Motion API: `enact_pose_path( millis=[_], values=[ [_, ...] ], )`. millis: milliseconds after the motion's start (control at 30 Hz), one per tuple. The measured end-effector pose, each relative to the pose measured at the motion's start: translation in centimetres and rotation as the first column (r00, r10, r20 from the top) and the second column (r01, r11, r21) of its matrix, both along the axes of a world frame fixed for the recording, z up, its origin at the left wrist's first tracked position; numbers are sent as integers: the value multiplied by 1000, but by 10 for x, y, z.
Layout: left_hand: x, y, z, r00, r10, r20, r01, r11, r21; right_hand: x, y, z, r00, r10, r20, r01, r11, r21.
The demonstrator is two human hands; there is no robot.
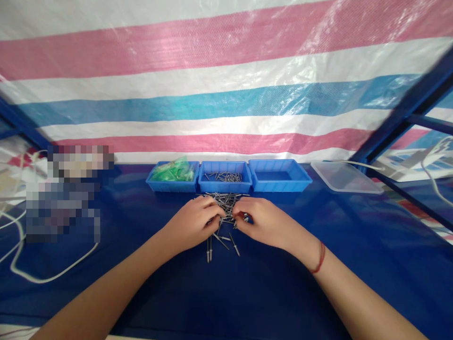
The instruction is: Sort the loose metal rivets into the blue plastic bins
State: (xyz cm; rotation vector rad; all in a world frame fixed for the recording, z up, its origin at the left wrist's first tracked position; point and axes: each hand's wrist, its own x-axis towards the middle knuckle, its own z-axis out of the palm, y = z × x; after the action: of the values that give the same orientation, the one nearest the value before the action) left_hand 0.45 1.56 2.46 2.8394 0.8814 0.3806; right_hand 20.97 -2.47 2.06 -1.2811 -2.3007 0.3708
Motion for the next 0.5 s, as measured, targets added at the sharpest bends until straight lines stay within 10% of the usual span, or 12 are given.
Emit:
enact_pose_path(
  millis=[500],
  values=[
    [5,-7,-8,998,-44,-36,45,999,20,6,2,-16,973,72,217,-56,995,-79]
  ],
)
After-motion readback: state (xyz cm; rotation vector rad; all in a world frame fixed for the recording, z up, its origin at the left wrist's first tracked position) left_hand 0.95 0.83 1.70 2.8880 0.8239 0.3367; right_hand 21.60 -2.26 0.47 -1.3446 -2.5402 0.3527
